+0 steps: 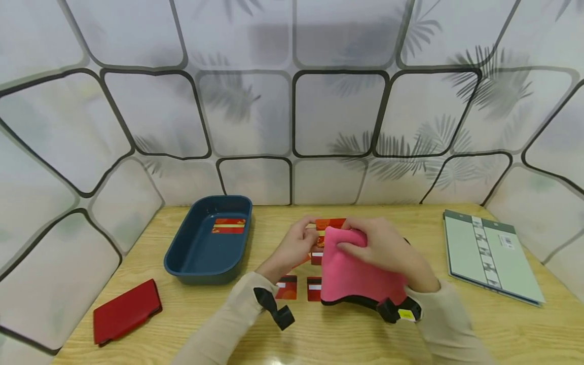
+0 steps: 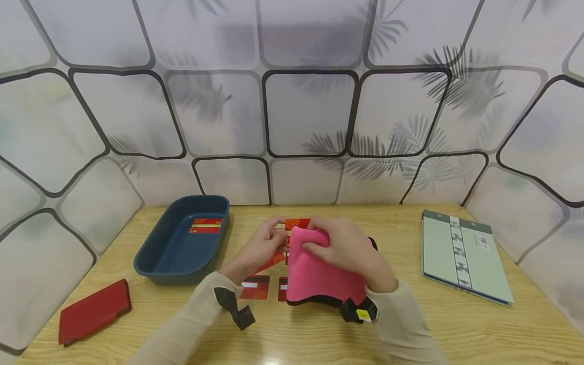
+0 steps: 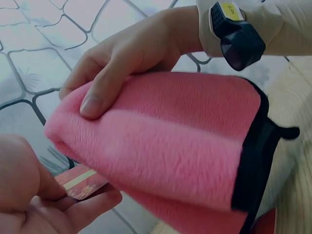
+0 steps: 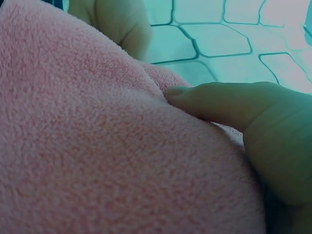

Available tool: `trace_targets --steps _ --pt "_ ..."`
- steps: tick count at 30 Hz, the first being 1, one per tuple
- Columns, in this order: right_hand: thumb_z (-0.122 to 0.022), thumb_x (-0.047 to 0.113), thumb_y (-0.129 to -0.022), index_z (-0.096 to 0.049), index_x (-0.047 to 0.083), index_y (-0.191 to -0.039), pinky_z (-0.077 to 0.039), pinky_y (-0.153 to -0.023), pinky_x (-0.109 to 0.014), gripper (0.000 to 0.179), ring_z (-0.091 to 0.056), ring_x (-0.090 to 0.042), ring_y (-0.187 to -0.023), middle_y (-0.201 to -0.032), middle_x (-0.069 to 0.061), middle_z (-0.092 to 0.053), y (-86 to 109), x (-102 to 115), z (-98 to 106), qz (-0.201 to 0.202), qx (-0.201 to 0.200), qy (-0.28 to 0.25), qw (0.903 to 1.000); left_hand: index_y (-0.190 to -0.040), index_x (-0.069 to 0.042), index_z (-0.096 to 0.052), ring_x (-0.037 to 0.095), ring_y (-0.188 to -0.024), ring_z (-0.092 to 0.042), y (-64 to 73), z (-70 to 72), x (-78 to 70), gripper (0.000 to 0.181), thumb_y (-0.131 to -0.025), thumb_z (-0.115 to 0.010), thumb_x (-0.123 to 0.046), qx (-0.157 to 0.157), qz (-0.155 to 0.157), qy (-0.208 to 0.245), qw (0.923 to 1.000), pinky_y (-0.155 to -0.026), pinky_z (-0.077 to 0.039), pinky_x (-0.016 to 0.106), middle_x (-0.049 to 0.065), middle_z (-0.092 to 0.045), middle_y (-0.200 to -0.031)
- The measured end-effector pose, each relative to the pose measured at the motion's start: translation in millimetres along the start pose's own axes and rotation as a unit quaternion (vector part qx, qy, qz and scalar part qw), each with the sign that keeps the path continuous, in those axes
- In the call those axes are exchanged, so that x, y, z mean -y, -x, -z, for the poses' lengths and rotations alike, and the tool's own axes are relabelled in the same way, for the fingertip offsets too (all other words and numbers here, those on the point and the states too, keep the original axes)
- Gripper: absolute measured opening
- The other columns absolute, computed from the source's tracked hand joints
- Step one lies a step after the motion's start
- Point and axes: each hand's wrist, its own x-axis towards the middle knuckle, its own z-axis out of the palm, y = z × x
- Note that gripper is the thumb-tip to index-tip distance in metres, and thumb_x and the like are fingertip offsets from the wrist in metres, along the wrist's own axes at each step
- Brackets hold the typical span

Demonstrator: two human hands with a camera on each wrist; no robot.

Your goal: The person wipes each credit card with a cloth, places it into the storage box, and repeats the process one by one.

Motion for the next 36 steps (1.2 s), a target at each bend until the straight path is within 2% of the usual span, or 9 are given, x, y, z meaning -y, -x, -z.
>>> trace_targets --steps 1,4,8,11,14,23,29,33,36 --pt "-0.077 0.024 -0.082 -0.063 0.021 -0.092 -0.043 -0.053 -0.022 0.017 -0.049 -0.005 -0.061 -0.073 0.010 -0.058 -0.7 1 -2 -0.001 0.000 0.003 1.0000 -0.134 0.003 -0.040 0.015 -0.078 -0.064 0.6 -0.1 0.1 0.034 -0.101 -0.035 0.003 0.012 -0.008 0.001 0.9999 -0.083 -0.058 0.035 0.016 -0.063 -0.087" --pt "-0.077 0.025 -0.082 -0.063 0.019 -0.091 -0.041 -0.052 -0.021 0.018 -0.047 -0.005 -0.058 -0.070 0.010 -0.056 -2.3 1 -5 0.001 -0.007 0.015 0.9999 -0.140 -0.001 -0.038 0.017 -0.088 -0.067 2.6 0.0 -0.1 0.039 -0.101 -0.037 0.003 0.040 -0.018 0.003 0.9990 -0.083 -0.057 0.035 0.025 -0.064 -0.115" --pt "-0.076 0.025 -0.082 -0.063 0.018 -0.088 -0.037 -0.050 -0.021 0.017 -0.044 -0.004 -0.057 -0.067 0.009 -0.054 -3.2 -1 -8 0.008 -0.024 0.028 0.9993 -0.140 -0.006 -0.038 0.017 -0.091 -0.068 3.1 -0.2 0.2 0.040 -0.101 -0.037 0.002 0.083 -0.014 0.013 0.9964 -0.080 -0.058 0.034 0.027 -0.059 -0.126" --pt "-0.077 0.024 -0.082 -0.063 0.018 -0.086 -0.036 -0.049 -0.021 0.016 -0.043 -0.004 -0.056 -0.065 0.009 -0.052 -3.3 -2 -10 0.011 -0.036 0.034 0.9987 -0.139 -0.005 -0.037 0.020 -0.097 -0.067 2.7 -0.5 1.5 0.038 -0.102 -0.034 0.003 0.110 -0.011 0.033 0.9934 -0.080 -0.058 0.035 0.027 -0.055 -0.132" --pt "-0.078 0.024 -0.081 -0.063 0.019 -0.085 -0.034 -0.048 -0.020 0.017 -0.041 -0.004 -0.054 -0.061 0.010 -0.048 -3.8 -3 -12 0.009 -0.047 0.047 0.9978 -0.138 -0.004 -0.036 0.023 -0.103 -0.066 2.5 -0.6 2.6 0.037 -0.102 -0.032 0.003 0.122 -0.014 0.045 0.9914 -0.083 -0.057 0.035 0.028 -0.054 -0.133" --pt "-0.080 0.027 -0.078 -0.062 0.017 -0.086 -0.031 -0.047 -0.022 0.022 -0.038 -0.007 -0.052 -0.057 0.007 -0.042 -4.3 -2 -14 -0.025 -0.056 0.087 0.9943 -0.136 0.002 -0.036 0.021 -0.110 -0.062 1.8 -1.8 2.4 0.034 -0.102 -0.032 0.003 0.123 -0.037 0.059 0.9899 -0.092 -0.054 0.034 0.030 -0.053 -0.133" --pt "-0.080 0.027 -0.077 -0.062 0.015 -0.087 -0.032 -0.047 -0.022 0.024 -0.040 -0.008 -0.052 -0.057 0.006 -0.044 -3.5 -4 -11 -0.034 -0.065 0.093 0.9930 -0.137 0.003 -0.035 0.027 -0.112 -0.062 1.2 -1.3 1.7 0.036 -0.102 -0.033 0.005 0.116 -0.045 0.048 0.9910 -0.095 -0.052 0.040 0.031 -0.053 -0.131" --pt "-0.081 0.026 -0.077 -0.063 0.014 -0.088 -0.033 -0.048 -0.023 0.024 -0.042 -0.009 -0.053 -0.058 0.006 -0.047 -2.0 -6 -8 -0.045 -0.063 0.089 0.9930 -0.138 0.002 -0.036 0.022 -0.104 -0.064 0.7 0.6 1.6 0.038 -0.100 -0.035 0.007 0.101 -0.039 0.032 0.9936 -0.092 -0.054 0.041 0.031 -0.060 -0.119" --pt "-0.080 0.026 -0.078 -0.063 0.015 -0.089 -0.035 -0.049 -0.023 0.023 -0.044 -0.010 -0.055 -0.061 0.005 -0.050 -0.6 -8 -4 -0.059 -0.061 0.088 0.9925 -0.137 0.001 -0.039 0.014 -0.092 -0.065 1.1 2.2 0.0 0.039 -0.099 -0.036 0.008 0.086 -0.041 0.019 0.9953 -0.089 -0.055 0.038 0.024 -0.066 -0.102"
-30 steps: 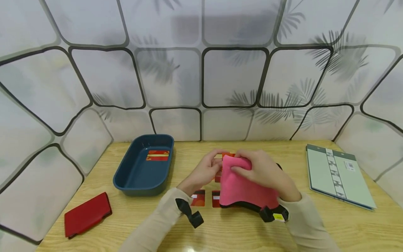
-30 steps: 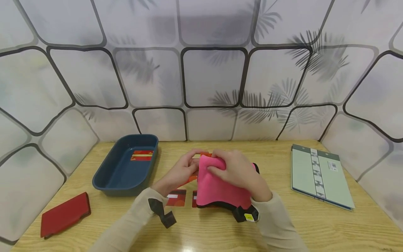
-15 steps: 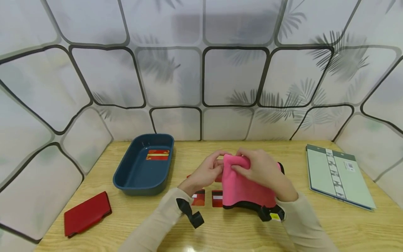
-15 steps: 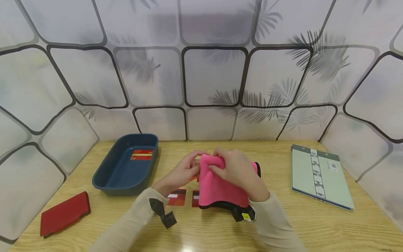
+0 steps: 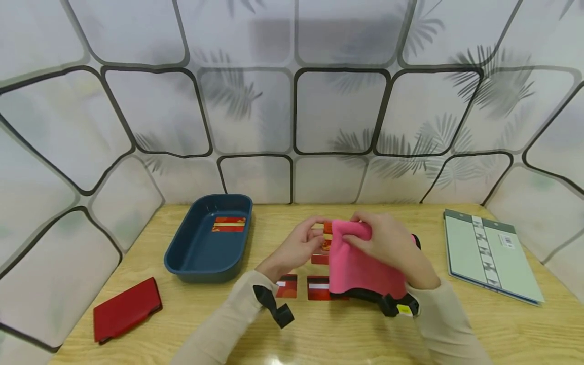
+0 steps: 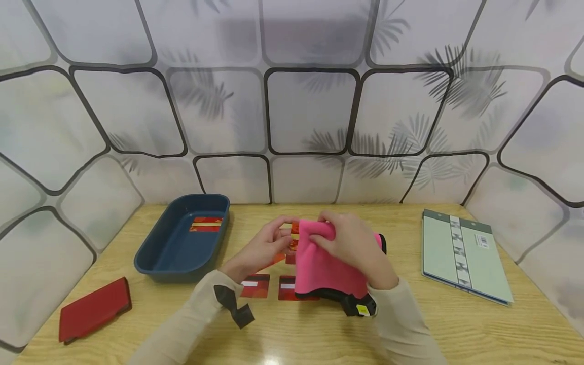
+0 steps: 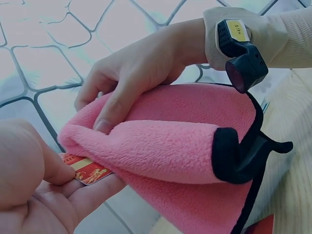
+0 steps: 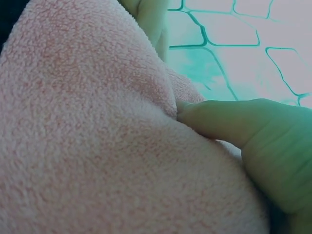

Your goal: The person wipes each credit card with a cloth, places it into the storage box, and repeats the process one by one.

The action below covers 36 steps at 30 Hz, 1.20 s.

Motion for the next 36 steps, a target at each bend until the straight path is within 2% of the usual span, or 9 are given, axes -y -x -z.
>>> trace_targets --steps 3,5,7,10,13,18,26,36 --pt "-0.081 0.026 -0.078 -0.064 0.015 -0.089 -0.036 -0.050 -0.024 0.023 -0.046 -0.012 -0.057 -0.063 0.003 -0.054 0.6 -2 4 -0.011 0.003 0.004 0.9999 -0.137 0.000 -0.040 0.007 -0.068 -0.053 0.5 0.9 -1.3 0.039 -0.098 -0.036 0.008 -0.008 -0.006 -0.005 0.9999 -0.087 -0.056 0.038 0.011 -0.058 -0.077" --pt "-0.081 0.026 -0.077 -0.064 0.015 -0.090 -0.037 -0.051 -0.025 0.024 -0.047 -0.013 -0.059 -0.065 0.003 -0.055 0.8 -3 6 -0.015 0.004 0.008 0.9998 -0.137 0.002 -0.040 0.007 -0.065 -0.051 0.2 1.4 -1.0 0.039 -0.098 -0.035 0.009 -0.008 -0.009 0.009 0.9999 -0.087 -0.056 0.040 0.003 -0.051 -0.073" --pt "-0.081 0.026 -0.077 -0.064 0.015 -0.090 -0.037 -0.052 -0.025 0.023 -0.048 -0.013 -0.060 -0.065 0.003 -0.055 0.8 -4 8 -0.017 0.004 0.012 0.9998 -0.137 0.003 -0.039 0.008 -0.062 -0.047 0.4 1.9 -0.9 0.039 -0.098 -0.034 0.010 -0.005 -0.010 0.020 0.9997 -0.088 -0.056 0.043 0.002 -0.046 -0.071" --pt "-0.080 0.026 -0.078 -0.064 0.016 -0.089 -0.037 -0.053 -0.026 0.022 -0.048 -0.014 -0.062 -0.066 0.003 -0.054 0.9 -6 12 -0.023 0.006 0.012 0.9996 -0.136 0.005 -0.038 0.009 -0.061 -0.050 0.2 2.8 -1.7 0.039 -0.098 -0.033 0.011 -0.002 -0.014 0.036 0.9993 -0.089 -0.054 0.049 0.002 -0.049 -0.072" --pt "-0.080 0.027 -0.078 -0.063 0.017 -0.088 -0.035 -0.053 -0.027 0.022 -0.047 -0.014 -0.062 -0.064 0.004 -0.052 1.5 -8 16 -0.030 0.003 0.010 0.9995 -0.136 0.004 -0.038 0.010 -0.050 -0.034 0.1 3.8 -3.1 0.038 -0.099 -0.033 0.010 -0.010 -0.015 0.040 0.9990 -0.090 -0.052 0.053 0.002 -0.036 -0.065" --pt "-0.079 0.028 -0.078 -0.062 0.017 -0.087 -0.034 -0.052 -0.026 0.023 -0.046 -0.014 -0.059 -0.061 0.004 -0.048 2.6 -15 18 -0.034 -0.004 0.024 0.9991 -0.139 0.003 -0.037 0.007 -0.045 -0.023 0.8 6.3 -4.5 0.041 -0.099 -0.032 0.010 -0.026 -0.004 0.046 0.9986 -0.090 -0.052 0.053 -0.001 -0.027 -0.061" --pt "-0.079 0.030 -0.078 -0.062 0.017 -0.087 -0.031 -0.050 -0.027 0.023 -0.044 -0.015 -0.056 -0.057 0.004 -0.044 5.4 -26 22 -0.044 -0.017 0.054 0.9974 -0.139 0.001 -0.038 0.007 -0.045 -0.020 3.4 6.0 -6.8 0.042 -0.098 -0.032 0.011 -0.045 0.010 0.058 0.9973 -0.093 -0.050 0.054 -0.002 -0.028 -0.063" --pt "-0.078 0.030 -0.079 -0.066 0.013 -0.097 -0.035 -0.053 -0.029 0.028 -0.051 -0.021 -0.061 -0.066 -0.001 -0.057 7.4 -33 28 -0.062 -0.039 0.065 0.9952 -0.139 0.002 -0.038 0.010 -0.047 -0.027 10.7 10.2 -13.2 0.042 -0.098 -0.034 0.010 -0.056 0.026 0.033 0.9975 -0.090 -0.052 0.052 -0.001 -0.027 -0.061"
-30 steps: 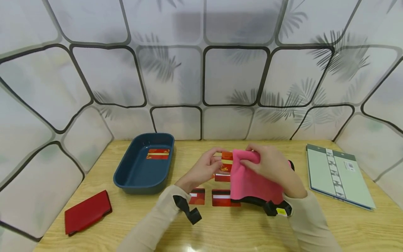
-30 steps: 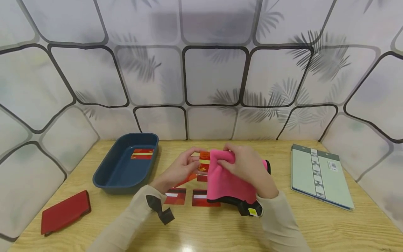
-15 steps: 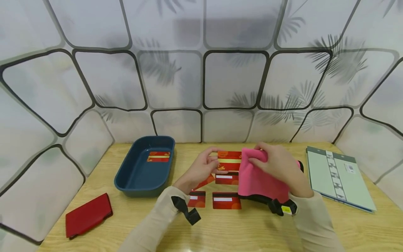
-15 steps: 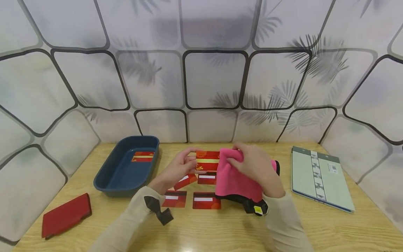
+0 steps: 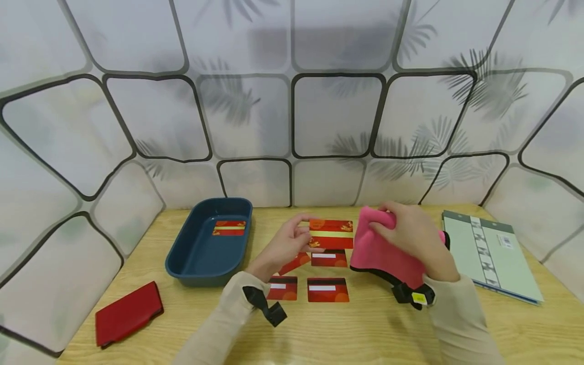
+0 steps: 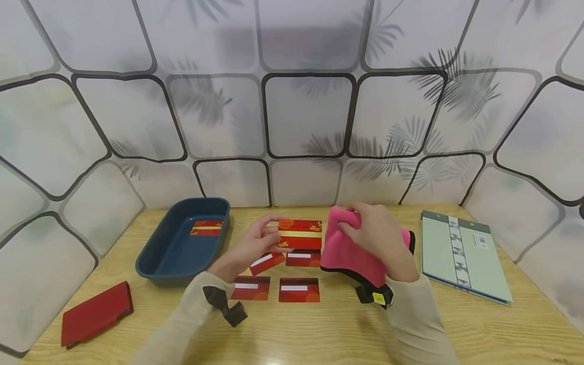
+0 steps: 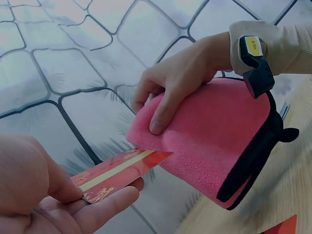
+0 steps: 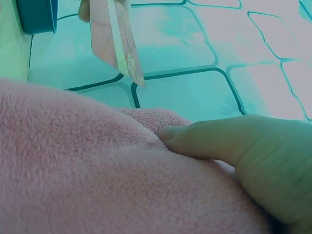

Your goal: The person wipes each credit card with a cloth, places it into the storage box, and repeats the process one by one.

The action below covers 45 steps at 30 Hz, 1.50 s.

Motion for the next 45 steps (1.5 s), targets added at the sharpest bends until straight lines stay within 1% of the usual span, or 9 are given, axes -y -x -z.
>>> trace_targets --steps 11,16,19,22,26,29,32,36,45 --pt "-0.078 0.031 -0.079 -0.064 0.015 -0.090 -0.033 -0.052 -0.028 0.023 -0.048 -0.017 -0.056 -0.059 0.002 -0.051 -2.7 0 -6 0.020 -0.026 -0.003 0.9994 -0.140 0.000 -0.037 0.013 -0.049 -0.055 18.9 24.0 -15.2 0.043 -0.098 -0.037 0.005 -0.101 0.043 -0.011 0.9939 -0.091 -0.053 0.046 0.000 -0.033 -0.058" --pt "-0.078 0.030 -0.079 -0.063 0.015 -0.088 -0.032 -0.052 -0.028 0.023 -0.048 -0.018 -0.055 -0.058 0.003 -0.049 -4.1 1 -8 0.027 -0.033 0.000 0.9991 -0.144 -0.003 -0.034 0.026 -0.085 -0.072 29.7 47.3 -26.4 0.045 -0.100 -0.037 0.000 -0.123 0.058 -0.034 0.9901 -0.095 -0.051 0.043 0.016 -0.059 -0.100" --pt "-0.078 0.031 -0.079 -0.063 0.015 -0.088 -0.031 -0.051 -0.028 0.023 -0.048 -0.017 -0.055 -0.057 0.004 -0.049 -4.8 2 -10 0.031 -0.034 -0.001 0.9990 -0.144 -0.001 -0.033 0.032 -0.099 -0.069 36.0 64.8 -32.0 0.042 -0.101 -0.036 -0.001 -0.135 0.054 -0.042 0.9885 -0.091 -0.053 0.041 0.027 -0.053 -0.131" --pt "-0.077 0.031 -0.079 -0.062 0.015 -0.088 -0.032 -0.051 -0.027 0.023 -0.047 -0.016 -0.055 -0.057 0.004 -0.048 -5.2 3 -11 0.030 -0.025 -0.009 0.9992 -0.144 0.000 -0.032 0.031 -0.101 -0.068 42.4 85.8 -34.5 0.041 -0.103 -0.035 -0.004 -0.154 0.063 -0.066 0.9839 -0.090 -0.054 0.039 0.028 -0.050 -0.136" --pt "-0.077 0.031 -0.080 -0.063 0.015 -0.090 -0.032 -0.052 -0.028 0.023 -0.047 -0.016 -0.056 -0.059 0.003 -0.049 -5.5 3 -11 0.021 -0.009 -0.015 0.9996 -0.149 0.001 -0.025 0.019 -0.086 -0.072 49.0 116.4 -32.2 0.047 -0.102 -0.032 -0.003 -0.197 0.071 -0.088 0.9739 -0.091 -0.054 0.037 0.021 -0.063 -0.108" --pt "-0.076 0.032 -0.081 -0.063 0.016 -0.094 -0.033 -0.052 -0.028 0.024 -0.049 -0.017 -0.058 -0.061 0.002 -0.051 -6.4 4 -10 0.011 0.003 -0.013 0.9999 -0.149 0.005 -0.022 0.010 -0.075 -0.065 50.8 139.1 -26.0 0.052 -0.097 -0.028 0.003 -0.241 0.057 -0.082 0.9654 -0.085 -0.057 0.033 0.011 -0.054 -0.083" --pt "-0.075 0.033 -0.082 -0.063 0.016 -0.095 -0.033 -0.053 -0.028 0.025 -0.049 -0.018 -0.059 -0.063 0.001 -0.052 -6.9 5 -10 0.004 0.014 -0.011 0.9998 -0.148 0.009 -0.021 0.015 -0.084 -0.059 51.4 155.9 -18.5 0.056 -0.093 -0.026 0.007 -0.273 0.066 -0.081 0.9564 -0.078 -0.058 0.026 0.025 -0.055 -0.100" --pt "-0.075 0.032 -0.082 -0.062 0.014 -0.093 -0.032 -0.053 -0.028 0.024 -0.048 -0.018 -0.059 -0.062 0.001 -0.049 -5.2 6 -9 0.000 0.023 -0.014 0.9996 -0.150 0.007 -0.017 0.038 -0.115 -0.054 51.1 167.2 -8.6 0.058 -0.093 -0.025 0.008 -0.280 0.116 -0.091 0.9485 -0.078 -0.058 0.026 0.033 -0.029 -0.147" --pt "-0.074 0.034 -0.082 -0.061 0.014 -0.091 -0.031 -0.051 -0.028 0.025 -0.046 -0.017 -0.057 -0.060 0.002 -0.046 -5.6 5 -12 0.006 0.028 -0.002 0.9996 -0.149 0.010 -0.015 0.047 -0.129 -0.042 39.2 183.0 11.8 0.059 -0.090 -0.020 0.011 -0.268 0.144 -0.129 0.9437 -0.083 -0.058 0.037 0.035 -0.024 -0.150"
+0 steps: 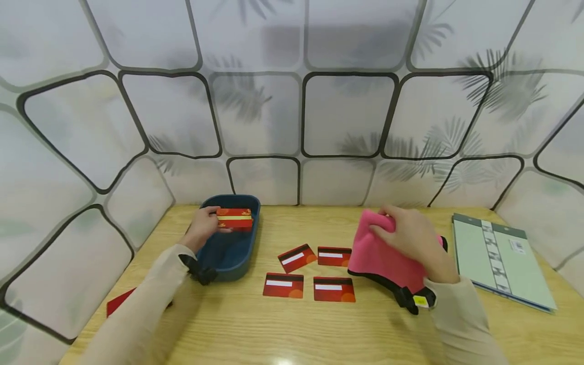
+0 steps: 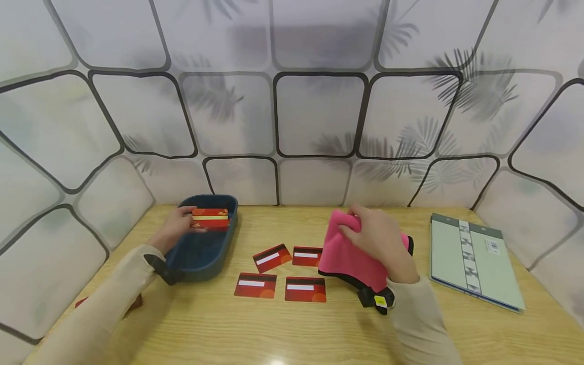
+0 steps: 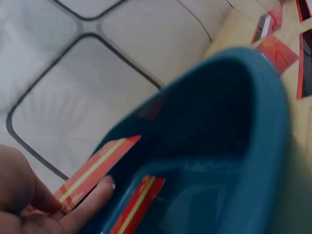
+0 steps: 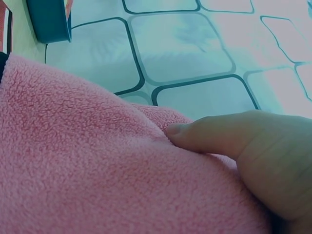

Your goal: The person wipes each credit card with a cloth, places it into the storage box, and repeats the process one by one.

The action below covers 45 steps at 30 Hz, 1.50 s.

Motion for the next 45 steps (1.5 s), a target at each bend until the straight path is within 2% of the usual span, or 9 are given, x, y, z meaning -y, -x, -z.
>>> trace_targets --steps 7,16,22,29,31,35,39,45 --pt "-0.074 0.034 -0.083 -0.060 0.015 -0.090 -0.029 -0.050 -0.027 0.024 -0.044 -0.016 -0.056 -0.058 0.002 -0.043 -1.2 0 -4 0.004 0.002 -0.001 1.0000 -0.149 0.010 -0.015 0.048 -0.129 -0.041 -15.9 9.2 4.7 0.057 -0.093 -0.023 0.010 0.030 -0.011 0.010 0.9994 -0.083 -0.058 0.035 0.036 -0.025 -0.150" --pt "-0.074 0.034 -0.083 -0.057 0.016 -0.087 -0.028 -0.050 -0.027 0.025 -0.043 -0.016 -0.055 -0.058 0.003 -0.041 -0.8 3 -6 0.005 0.006 0.000 1.0000 -0.152 0.004 -0.009 0.047 -0.133 -0.036 -21.0 16.4 8.6 0.057 -0.097 -0.022 0.007 0.072 0.004 0.028 0.9970 -0.085 -0.057 0.032 0.034 -0.016 -0.153" --pt "-0.073 0.035 -0.084 -0.054 0.016 -0.083 -0.027 -0.049 -0.027 0.027 -0.042 -0.015 -0.054 -0.057 0.003 -0.038 -0.7 1 -8 0.005 0.010 0.003 0.9999 -0.153 0.003 -0.008 0.047 -0.131 -0.039 -23.6 16.3 10.9 0.055 -0.099 -0.023 0.004 0.080 0.008 0.000 0.9968 -0.089 -0.056 0.035 0.033 -0.016 -0.153" --pt "-0.074 0.035 -0.083 -0.053 0.016 -0.080 -0.027 -0.050 -0.027 0.028 -0.041 -0.014 -0.054 -0.057 0.004 -0.036 1.0 2 -9 0.012 0.003 0.002 0.9999 -0.152 0.003 -0.009 0.040 -0.121 -0.052 -23.8 16.5 9.0 0.054 -0.101 -0.026 0.000 0.087 0.000 -0.025 0.9959 -0.096 -0.052 0.042 0.035 -0.028 -0.148" --pt "-0.074 0.034 -0.083 -0.052 0.016 -0.080 -0.026 -0.050 -0.027 0.028 -0.040 -0.014 -0.054 -0.057 0.004 -0.035 1.3 2 -10 0.014 0.003 0.001 0.9999 -0.152 0.003 -0.009 0.041 -0.125 -0.049 -24.3 15.9 8.4 0.053 -0.103 -0.027 -0.002 0.085 -0.002 -0.027 0.9960 -0.101 -0.048 0.045 0.033 -0.028 -0.150" --pt "-0.074 0.034 -0.083 -0.052 0.017 -0.080 -0.026 -0.050 -0.026 0.028 -0.040 -0.014 -0.054 -0.057 0.004 -0.035 0.8 2 -11 0.017 0.005 0.000 0.9998 -0.153 0.002 -0.007 0.043 -0.138 -0.033 -24.5 15.9 7.6 0.054 -0.105 -0.028 -0.008 0.091 -0.005 -0.036 0.9952 -0.110 -0.037 0.051 0.030 -0.019 -0.155" --pt "-0.074 0.033 -0.083 -0.053 0.017 -0.080 -0.026 -0.050 -0.026 0.027 -0.039 -0.013 -0.054 -0.057 0.004 -0.035 0.2 3 -10 0.020 0.006 0.000 0.9998 -0.153 0.000 -0.003 0.043 -0.144 -0.017 -23.0 19.1 8.3 0.055 -0.105 -0.028 -0.009 0.112 -0.021 -0.035 0.9929 -0.115 -0.026 0.055 0.028 -0.008 -0.157" --pt "-0.074 0.034 -0.084 -0.052 0.017 -0.079 -0.026 -0.051 -0.027 0.028 -0.039 -0.013 -0.054 -0.058 0.005 -0.034 0.5 4 -9 0.021 0.009 -0.005 0.9997 -0.153 0.001 0.002 0.043 -0.145 -0.009 -20.0 27.3 9.5 0.056 -0.105 -0.027 -0.006 0.149 -0.059 0.017 0.9870 -0.117 -0.019 0.056 0.025 -0.001 -0.159"
